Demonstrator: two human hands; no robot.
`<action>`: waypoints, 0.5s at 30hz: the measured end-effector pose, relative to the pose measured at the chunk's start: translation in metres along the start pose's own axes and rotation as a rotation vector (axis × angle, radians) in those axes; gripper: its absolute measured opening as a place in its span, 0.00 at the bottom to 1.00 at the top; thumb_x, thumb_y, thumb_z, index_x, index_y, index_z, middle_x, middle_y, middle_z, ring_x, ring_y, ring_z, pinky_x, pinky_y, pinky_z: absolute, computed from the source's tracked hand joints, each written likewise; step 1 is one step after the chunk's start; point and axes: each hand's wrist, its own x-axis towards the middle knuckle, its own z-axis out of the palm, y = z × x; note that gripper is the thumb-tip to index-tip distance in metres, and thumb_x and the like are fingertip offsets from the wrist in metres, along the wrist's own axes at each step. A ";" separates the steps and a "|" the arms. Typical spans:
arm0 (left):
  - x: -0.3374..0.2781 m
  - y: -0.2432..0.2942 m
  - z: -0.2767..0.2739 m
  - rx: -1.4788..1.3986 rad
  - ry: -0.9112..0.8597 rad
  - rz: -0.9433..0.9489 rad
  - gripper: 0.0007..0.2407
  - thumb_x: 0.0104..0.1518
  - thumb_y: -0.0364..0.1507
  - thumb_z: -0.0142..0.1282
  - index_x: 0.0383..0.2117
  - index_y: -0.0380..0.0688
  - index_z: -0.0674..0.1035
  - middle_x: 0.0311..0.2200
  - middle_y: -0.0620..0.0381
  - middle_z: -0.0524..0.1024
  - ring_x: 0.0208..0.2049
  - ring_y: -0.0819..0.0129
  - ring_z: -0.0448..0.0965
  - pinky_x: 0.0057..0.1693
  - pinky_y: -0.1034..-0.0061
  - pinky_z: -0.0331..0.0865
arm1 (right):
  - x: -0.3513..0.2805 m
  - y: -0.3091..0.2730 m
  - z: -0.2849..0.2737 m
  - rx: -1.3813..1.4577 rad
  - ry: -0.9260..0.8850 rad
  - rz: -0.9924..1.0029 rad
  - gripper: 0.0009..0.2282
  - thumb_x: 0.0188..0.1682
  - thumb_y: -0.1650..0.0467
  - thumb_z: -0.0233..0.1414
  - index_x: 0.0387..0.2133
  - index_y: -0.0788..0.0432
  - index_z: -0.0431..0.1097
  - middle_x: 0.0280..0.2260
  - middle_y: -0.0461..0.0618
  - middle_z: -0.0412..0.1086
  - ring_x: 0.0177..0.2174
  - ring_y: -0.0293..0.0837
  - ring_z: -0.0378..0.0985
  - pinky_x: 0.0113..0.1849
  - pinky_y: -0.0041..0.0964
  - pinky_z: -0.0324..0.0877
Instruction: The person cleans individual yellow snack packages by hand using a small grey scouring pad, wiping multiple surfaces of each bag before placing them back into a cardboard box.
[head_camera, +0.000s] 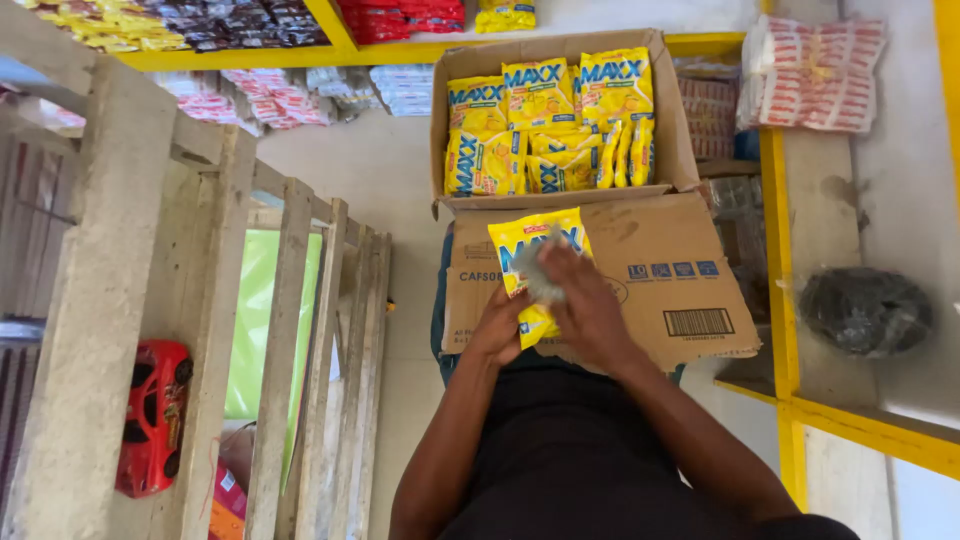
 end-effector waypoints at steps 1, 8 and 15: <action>-0.008 0.009 0.010 0.000 0.000 -0.001 0.18 0.64 0.23 0.51 0.62 0.43 0.69 0.53 0.51 0.76 0.52 0.60 0.79 0.57 0.63 0.74 | 0.005 0.008 0.002 0.000 0.000 0.001 0.28 0.46 0.75 0.54 0.64 0.61 0.60 0.66 0.60 0.59 0.68 0.59 0.54 0.65 0.55 0.48; 0.004 0.014 0.001 -0.086 -0.007 0.099 0.15 0.68 0.26 0.48 0.61 0.42 0.70 0.53 0.52 0.76 0.52 0.61 0.79 0.56 0.63 0.75 | 0.013 -0.002 0.010 -0.019 0.036 -0.031 0.28 0.51 0.74 0.51 0.67 0.58 0.56 0.70 0.59 0.53 0.70 0.60 0.47 0.67 0.57 0.45; 0.001 0.015 -0.002 -0.112 -0.052 0.127 0.16 0.71 0.27 0.51 0.63 0.39 0.69 0.54 0.51 0.75 0.52 0.60 0.78 0.58 0.62 0.74 | 0.016 0.007 0.002 0.017 -0.035 0.029 0.27 0.50 0.74 0.49 0.66 0.57 0.58 0.69 0.58 0.54 0.70 0.58 0.48 0.67 0.54 0.45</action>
